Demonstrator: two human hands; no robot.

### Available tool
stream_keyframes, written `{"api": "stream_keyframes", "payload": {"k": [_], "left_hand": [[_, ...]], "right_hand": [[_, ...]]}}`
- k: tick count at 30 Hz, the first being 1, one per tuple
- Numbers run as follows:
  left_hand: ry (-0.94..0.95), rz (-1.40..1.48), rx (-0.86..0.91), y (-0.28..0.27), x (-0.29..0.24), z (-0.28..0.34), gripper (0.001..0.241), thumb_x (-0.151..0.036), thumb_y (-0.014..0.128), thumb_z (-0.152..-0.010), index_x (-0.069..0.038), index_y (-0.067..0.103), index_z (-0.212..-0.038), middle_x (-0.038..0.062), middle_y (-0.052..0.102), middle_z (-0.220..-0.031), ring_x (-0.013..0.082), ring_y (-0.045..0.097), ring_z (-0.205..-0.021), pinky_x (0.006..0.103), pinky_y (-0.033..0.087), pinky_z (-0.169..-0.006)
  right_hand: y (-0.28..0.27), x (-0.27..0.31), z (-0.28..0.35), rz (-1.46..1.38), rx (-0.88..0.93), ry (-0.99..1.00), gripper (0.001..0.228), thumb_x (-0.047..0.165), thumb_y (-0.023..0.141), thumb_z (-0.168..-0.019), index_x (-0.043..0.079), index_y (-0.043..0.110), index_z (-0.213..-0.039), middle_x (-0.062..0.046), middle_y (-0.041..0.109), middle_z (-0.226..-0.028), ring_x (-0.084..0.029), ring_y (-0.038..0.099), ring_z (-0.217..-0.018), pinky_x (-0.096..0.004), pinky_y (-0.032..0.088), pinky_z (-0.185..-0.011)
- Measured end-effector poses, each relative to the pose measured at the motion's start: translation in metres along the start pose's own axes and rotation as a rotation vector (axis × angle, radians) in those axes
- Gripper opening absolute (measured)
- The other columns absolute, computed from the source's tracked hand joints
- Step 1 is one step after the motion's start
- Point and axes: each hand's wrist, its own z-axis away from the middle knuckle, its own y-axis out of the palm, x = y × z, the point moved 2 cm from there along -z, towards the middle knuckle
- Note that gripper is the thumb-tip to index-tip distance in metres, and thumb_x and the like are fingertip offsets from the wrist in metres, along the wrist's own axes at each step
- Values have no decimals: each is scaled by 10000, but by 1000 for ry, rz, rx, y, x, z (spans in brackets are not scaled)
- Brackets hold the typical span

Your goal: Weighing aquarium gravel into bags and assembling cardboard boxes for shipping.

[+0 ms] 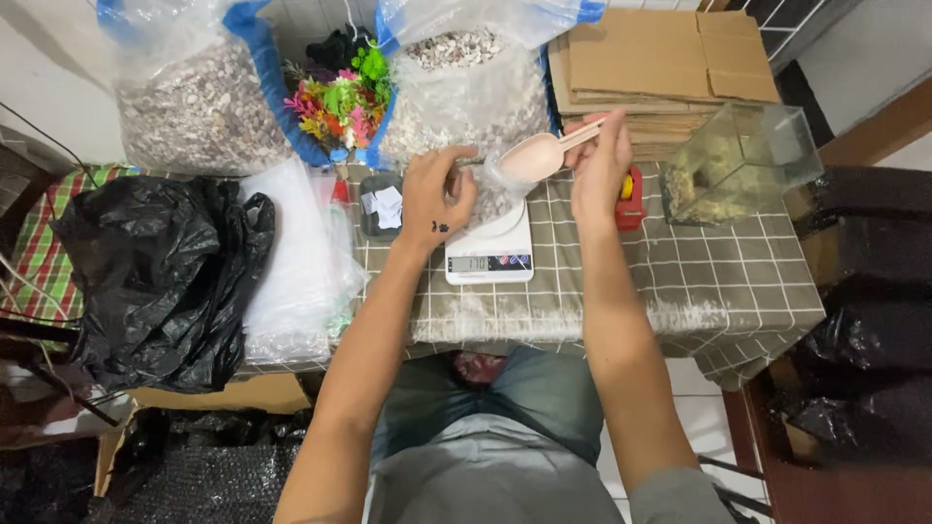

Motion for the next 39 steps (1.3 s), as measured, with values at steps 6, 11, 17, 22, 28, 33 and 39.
{"api": "stream_keyframes", "payload": {"k": [6, 11, 17, 22, 28, 33, 39], "left_hand": [[-55, 0, 154, 0, 0, 0, 274, -144, 644, -876, -166, 685, -1146, -5, 519, -550, 202, 546, -546, 328, 415, -744], [-79, -70, 259, -8, -16, -7, 491, -344, 709, -828, -175, 612, -1278, 41, 590, -676, 227, 613, -654, 339, 392, -801], [-116, -112, 442, -15, -25, -14, 783, -466, 837, -731, -163, 534, -1386, 97, 646, -768, 298, 677, -774, 383, 387, -859], [-99, -127, 468, -9, -14, -4, 829, -421, 873, -729, -185, 506, -1434, 128, 719, -888, 305, 716, -880, 359, 382, -870], [-115, -78, 468, -6, -7, -1, 829, -393, 872, -746, -167, 507, -1456, 132, 692, -1321, 293, 671, -1180, 381, 397, -951], [-137, -81, 466, -7, -7, -4, 857, -418, 884, -736, -220, 498, -1475, 77, 707, -1295, 256, 701, -1071, 365, 398, -919], [-146, -64, 474, -4, -3, -3, 890, -489, 885, -747, -237, 475, -1496, 78, 696, -1318, 251, 695, -1090, 371, 409, -931]], "right_hand": [[10, -3, 6, 47, 127, -72, 359, 384, 418, -1091, 67, 577, -1037, -152, 710, -817, -83, 555, -436, -149, 423, -416], [9, -9, 5, 130, 237, -208, 213, 246, 588, -1077, 33, 585, -1076, -171, 691, -842, -85, 533, -443, -186, 423, -417], [3, -11, 3, 195, 166, -213, 198, 299, 587, -1077, 101, 576, -1091, -81, 673, -821, -26, 474, -475, -153, 373, -404], [3, -13, 5, 200, 156, -234, 194, 306, 556, -1087, 113, 567, -1074, -81, 646, -782, -41, 449, -456, -167, 341, -392], [18, -12, 24, 281, 158, -101, 313, 436, 559, -1048, 130, 613, -1016, -3, 638, -771, 13, 457, -504, -135, 332, -403], [17, -16, 21, 214, 154, -70, 346, 400, 567, -1058, 67, 614, -973, -85, 654, -739, -46, 471, -407, -163, 336, -378], [13, -38, 14, 79, 157, 93, 326, 363, 608, -1037, 43, 627, -983, -94, 663, -749, -49, 480, -402, -153, 349, -385]]}}
